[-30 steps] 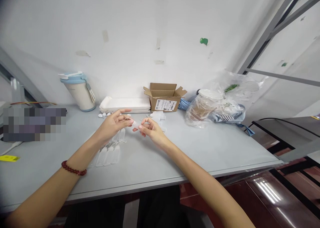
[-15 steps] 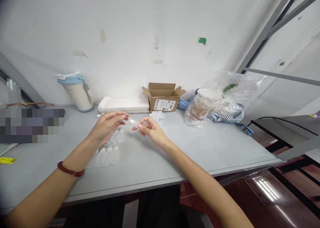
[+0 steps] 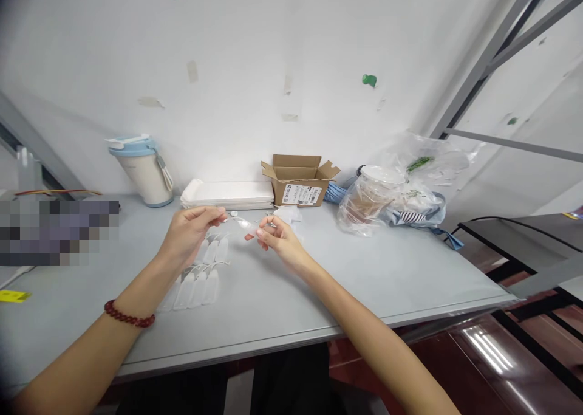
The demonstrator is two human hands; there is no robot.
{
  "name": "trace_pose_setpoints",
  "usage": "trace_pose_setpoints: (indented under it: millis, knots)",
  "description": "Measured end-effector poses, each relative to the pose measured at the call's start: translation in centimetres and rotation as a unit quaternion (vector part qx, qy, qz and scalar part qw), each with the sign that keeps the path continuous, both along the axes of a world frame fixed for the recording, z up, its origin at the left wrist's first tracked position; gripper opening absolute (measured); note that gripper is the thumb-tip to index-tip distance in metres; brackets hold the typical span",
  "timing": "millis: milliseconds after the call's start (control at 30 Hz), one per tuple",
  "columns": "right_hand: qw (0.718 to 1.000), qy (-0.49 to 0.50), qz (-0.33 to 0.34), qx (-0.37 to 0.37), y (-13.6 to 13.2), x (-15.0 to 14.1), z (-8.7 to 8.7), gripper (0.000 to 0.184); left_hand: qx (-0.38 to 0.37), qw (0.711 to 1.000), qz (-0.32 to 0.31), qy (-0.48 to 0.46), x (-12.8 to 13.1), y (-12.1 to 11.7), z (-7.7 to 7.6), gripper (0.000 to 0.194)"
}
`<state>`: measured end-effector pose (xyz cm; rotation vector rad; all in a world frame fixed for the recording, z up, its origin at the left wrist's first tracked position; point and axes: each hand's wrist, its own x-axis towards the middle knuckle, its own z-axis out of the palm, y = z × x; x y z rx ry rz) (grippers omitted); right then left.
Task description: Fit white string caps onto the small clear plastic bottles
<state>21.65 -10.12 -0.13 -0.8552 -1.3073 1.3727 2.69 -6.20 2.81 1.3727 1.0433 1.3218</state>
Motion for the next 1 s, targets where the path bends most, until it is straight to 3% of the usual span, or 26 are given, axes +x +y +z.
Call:
trace_pose_setpoints:
  millis: [67,267,667,867,1000]
  knots:
    - [1.0,-0.003,0.0,0.004,0.0,0.0,-0.1,0.033,0.002,0.999,-0.008,0.043,0.0,0.0,0.0,0.024]
    - [1.0,-0.004,-0.006,0.01,0.1,0.0,0.0,0.035,0.06,0.979,-0.13,0.147,0.4,-0.6,0.1,0.03]
    - [0.999,-0.012,0.027,-0.023,-0.2,-0.1,0.0,0.031,-0.003,0.957,-0.184,0.223,0.3,-0.3,-0.6,0.036]
    - [1.0,-0.001,0.012,-0.023,0.1,0.2,-0.1,0.03,0.035,0.947,-0.209,0.241,0.5,-0.8,0.1,0.027]
    - [1.0,-0.008,-0.007,-0.019,0.1,0.2,0.2,0.03,0.03,0.939,-0.205,0.275,1.0,-1.0,-0.3,0.037]
